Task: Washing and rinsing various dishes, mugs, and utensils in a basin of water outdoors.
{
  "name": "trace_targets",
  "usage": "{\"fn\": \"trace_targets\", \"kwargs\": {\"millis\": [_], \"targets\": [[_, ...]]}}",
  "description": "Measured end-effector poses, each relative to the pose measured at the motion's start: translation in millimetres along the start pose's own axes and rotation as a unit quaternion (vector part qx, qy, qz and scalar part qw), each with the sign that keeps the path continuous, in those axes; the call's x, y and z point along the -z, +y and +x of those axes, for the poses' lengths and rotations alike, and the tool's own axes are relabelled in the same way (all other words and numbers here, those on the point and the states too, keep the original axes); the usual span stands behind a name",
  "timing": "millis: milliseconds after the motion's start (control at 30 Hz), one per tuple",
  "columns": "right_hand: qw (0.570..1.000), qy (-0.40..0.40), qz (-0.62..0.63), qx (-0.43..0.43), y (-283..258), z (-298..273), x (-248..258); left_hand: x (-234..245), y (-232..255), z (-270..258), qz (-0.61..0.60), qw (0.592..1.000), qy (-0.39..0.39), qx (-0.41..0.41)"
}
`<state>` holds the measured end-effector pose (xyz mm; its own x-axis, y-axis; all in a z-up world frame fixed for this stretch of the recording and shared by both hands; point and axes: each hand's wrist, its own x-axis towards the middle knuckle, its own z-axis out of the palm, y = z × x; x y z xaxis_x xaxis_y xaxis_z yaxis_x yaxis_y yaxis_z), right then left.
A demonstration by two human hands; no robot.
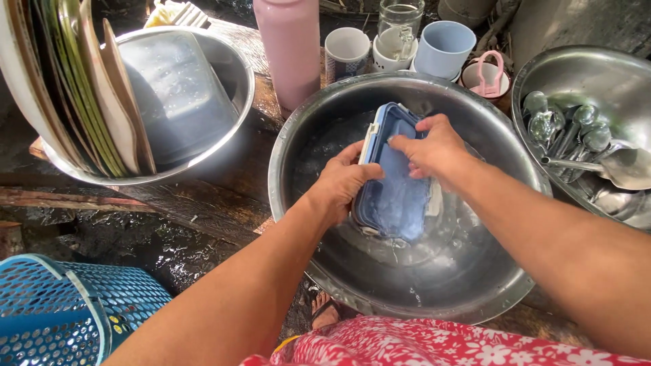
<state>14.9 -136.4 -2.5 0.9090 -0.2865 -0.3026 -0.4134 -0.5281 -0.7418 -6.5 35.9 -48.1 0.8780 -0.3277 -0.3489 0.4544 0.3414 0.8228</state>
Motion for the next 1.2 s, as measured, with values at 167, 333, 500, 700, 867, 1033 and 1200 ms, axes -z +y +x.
{"fn": "trace_targets", "kwargs": {"millis": [167, 333, 500, 700, 867, 1033, 1200], "targets": [[0.993, 0.039, 0.052, -0.097, 4, 18, -11, -5, 4, -9, 0.01, 0.999, -0.008, 0.036], [0.99, 0.085, 0.031, -0.112, -14, -5, -10, -7, 5, -10, 0.058, 0.998, -0.006, 0.023], [0.988, 0.086, 0.008, -0.132, -13, -3, -13, -6, 5, -12, 0.083, 0.996, -0.001, 0.013], [0.989, 0.026, -0.102, -0.1, 10, -6, -17, 3, -8, -1, 0.272, 0.96, 0.068, 0.022], [0.962, 0.013, -0.263, 0.069, 58, -21, -25, 6, 3, -11, 0.505, 0.845, 0.175, 0.033], [0.889, -0.045, -0.443, 0.112, 74, -37, -32, 13, -3, 3, 0.569, 0.811, 0.122, 0.063], [0.939, 0.001, -0.304, 0.163, 86, -17, -45, 11, 4, 5, 0.503, 0.85, 0.067, 0.141]]}}
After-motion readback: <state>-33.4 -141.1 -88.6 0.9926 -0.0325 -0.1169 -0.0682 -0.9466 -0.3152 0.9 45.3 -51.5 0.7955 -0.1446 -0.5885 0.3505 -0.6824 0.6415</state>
